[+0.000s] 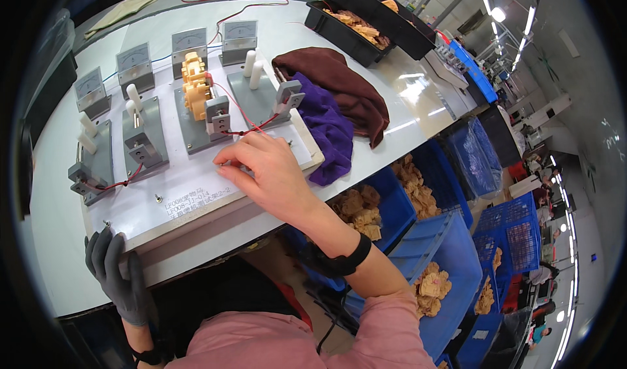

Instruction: Testing plastic toy components on a circuit-testing jig.

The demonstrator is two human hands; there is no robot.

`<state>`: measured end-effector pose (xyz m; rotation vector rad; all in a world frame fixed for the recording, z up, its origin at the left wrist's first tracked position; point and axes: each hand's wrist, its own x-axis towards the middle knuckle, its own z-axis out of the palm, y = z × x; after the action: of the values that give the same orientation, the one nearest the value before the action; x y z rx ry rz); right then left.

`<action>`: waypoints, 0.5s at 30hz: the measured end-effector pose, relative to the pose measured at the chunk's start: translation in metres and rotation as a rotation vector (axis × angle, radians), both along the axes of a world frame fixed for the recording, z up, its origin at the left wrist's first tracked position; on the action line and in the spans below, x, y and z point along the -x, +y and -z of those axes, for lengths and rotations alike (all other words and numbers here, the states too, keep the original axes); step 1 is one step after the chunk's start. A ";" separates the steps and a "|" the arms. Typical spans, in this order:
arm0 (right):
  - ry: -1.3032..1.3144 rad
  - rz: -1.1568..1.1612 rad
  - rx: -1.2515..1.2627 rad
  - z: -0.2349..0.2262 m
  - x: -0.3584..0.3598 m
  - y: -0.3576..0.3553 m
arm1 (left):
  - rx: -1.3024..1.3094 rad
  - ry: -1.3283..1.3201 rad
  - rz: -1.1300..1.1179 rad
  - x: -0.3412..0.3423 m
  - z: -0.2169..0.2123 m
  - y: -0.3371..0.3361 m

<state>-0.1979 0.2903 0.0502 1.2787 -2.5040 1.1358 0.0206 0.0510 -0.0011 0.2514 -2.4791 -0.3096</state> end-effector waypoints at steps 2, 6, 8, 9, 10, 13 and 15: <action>0.008 0.009 0.041 0.003 0.000 0.001 | 0.014 0.001 0.025 0.000 0.001 -0.001; 0.109 -0.010 0.051 0.005 0.002 -0.001 | 0.017 -0.001 0.010 -0.001 -0.001 -0.002; 0.109 -0.004 0.065 0.005 0.002 -0.002 | 0.011 -0.004 -0.003 -0.004 0.002 -0.005; 0.102 -0.022 0.080 0.005 0.002 -0.002 | 0.010 0.000 0.012 -0.004 0.005 -0.006; 0.113 -0.016 0.059 0.006 0.001 0.000 | 0.023 -0.001 0.006 -0.003 0.007 -0.006; 0.140 0.000 0.053 0.008 0.001 0.002 | 0.035 -0.002 -0.001 -0.002 0.009 -0.006; 0.139 -0.003 0.059 0.008 0.002 0.003 | 0.033 -0.002 -0.003 -0.002 0.009 -0.006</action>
<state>-0.1997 0.2929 0.0417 1.2983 -2.3529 1.0738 0.0224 0.0450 -0.0105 0.2421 -2.4829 -0.2667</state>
